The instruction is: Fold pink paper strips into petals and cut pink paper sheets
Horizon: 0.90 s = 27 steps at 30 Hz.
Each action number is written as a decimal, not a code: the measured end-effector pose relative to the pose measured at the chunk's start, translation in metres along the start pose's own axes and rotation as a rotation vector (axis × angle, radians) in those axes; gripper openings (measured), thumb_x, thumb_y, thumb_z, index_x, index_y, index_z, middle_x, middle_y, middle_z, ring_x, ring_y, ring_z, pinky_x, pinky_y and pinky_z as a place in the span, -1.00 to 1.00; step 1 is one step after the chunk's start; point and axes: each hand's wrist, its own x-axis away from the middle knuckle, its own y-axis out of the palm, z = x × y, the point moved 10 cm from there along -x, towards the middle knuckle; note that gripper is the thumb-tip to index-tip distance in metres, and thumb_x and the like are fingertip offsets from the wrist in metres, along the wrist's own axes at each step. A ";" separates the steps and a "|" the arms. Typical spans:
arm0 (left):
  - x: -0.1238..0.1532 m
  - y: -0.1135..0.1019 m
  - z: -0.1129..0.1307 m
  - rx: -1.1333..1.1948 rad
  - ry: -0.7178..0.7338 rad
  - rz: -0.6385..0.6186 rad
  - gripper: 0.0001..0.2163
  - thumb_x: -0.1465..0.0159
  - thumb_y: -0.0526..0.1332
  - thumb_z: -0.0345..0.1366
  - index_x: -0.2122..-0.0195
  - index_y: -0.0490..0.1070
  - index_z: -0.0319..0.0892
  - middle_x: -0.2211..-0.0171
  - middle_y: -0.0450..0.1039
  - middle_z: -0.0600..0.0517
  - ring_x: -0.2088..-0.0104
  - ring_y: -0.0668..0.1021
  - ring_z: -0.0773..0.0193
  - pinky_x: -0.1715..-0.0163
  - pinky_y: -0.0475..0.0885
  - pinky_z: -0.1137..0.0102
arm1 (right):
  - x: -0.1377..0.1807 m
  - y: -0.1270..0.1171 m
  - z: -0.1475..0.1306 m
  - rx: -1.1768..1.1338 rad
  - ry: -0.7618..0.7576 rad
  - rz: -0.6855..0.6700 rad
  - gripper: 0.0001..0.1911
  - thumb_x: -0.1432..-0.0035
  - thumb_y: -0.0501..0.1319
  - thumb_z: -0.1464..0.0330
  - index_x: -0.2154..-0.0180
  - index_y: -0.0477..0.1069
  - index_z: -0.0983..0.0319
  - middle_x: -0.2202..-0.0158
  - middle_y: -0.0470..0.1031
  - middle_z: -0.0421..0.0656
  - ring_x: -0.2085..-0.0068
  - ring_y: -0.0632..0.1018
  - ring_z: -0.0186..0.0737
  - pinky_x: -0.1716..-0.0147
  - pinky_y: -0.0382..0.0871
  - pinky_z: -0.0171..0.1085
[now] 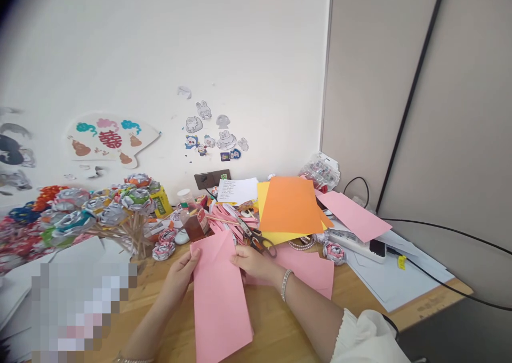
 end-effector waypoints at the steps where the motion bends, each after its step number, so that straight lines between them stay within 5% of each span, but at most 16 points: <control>1: -0.001 -0.002 0.000 0.008 0.007 0.012 -0.59 0.08 0.20 0.03 0.39 0.41 -0.24 0.65 0.34 0.14 0.63 0.37 0.37 0.64 0.29 0.47 | 0.000 0.002 0.001 -0.016 0.007 -0.005 -0.70 -0.05 0.10 0.16 0.34 0.31 0.29 0.48 0.32 -0.21 0.48 0.33 -0.38 0.49 0.19 -0.39; 12: -0.013 -0.026 0.002 0.036 0.035 0.118 -0.69 0.15 0.28 -0.06 0.53 0.38 -0.23 0.66 0.30 0.18 0.65 0.32 0.43 0.64 0.26 0.52 | -0.002 0.007 0.006 0.086 -0.005 -0.009 -0.73 -0.06 0.08 0.20 0.35 0.33 0.29 0.46 0.35 -0.19 0.44 0.34 -0.35 0.47 0.17 -0.39; 19: -0.027 -0.048 -0.018 0.078 -0.005 0.230 -0.70 0.11 0.21 -0.04 0.58 0.25 -0.17 0.70 0.35 0.14 0.69 0.40 0.36 0.64 0.31 0.45 | -0.009 0.001 0.011 0.184 -0.016 0.050 -0.76 -0.04 0.09 0.24 0.40 0.35 0.30 0.45 0.35 -0.21 0.42 0.32 -0.34 0.44 0.15 -0.38; 24: -0.033 -0.029 -0.032 0.075 -0.062 0.157 -0.63 -0.05 0.00 0.06 0.60 0.25 -0.17 0.72 0.36 0.09 0.69 0.44 0.29 0.63 0.35 0.37 | -0.012 -0.008 0.022 0.046 0.041 0.142 -0.76 -0.02 0.09 0.25 0.34 0.35 0.30 0.44 0.38 -0.19 0.42 0.34 -0.32 0.46 0.16 -0.37; 27: -0.039 -0.008 -0.033 0.023 -0.076 0.077 -0.67 -0.04 0.07 0.00 0.51 0.34 -0.19 0.68 0.40 0.09 0.61 0.46 0.24 0.57 0.35 0.37 | -0.011 -0.018 0.025 -0.028 0.080 0.206 -0.78 0.01 0.12 0.27 0.37 0.35 0.30 0.46 0.38 -0.19 0.44 0.35 -0.31 0.47 0.16 -0.37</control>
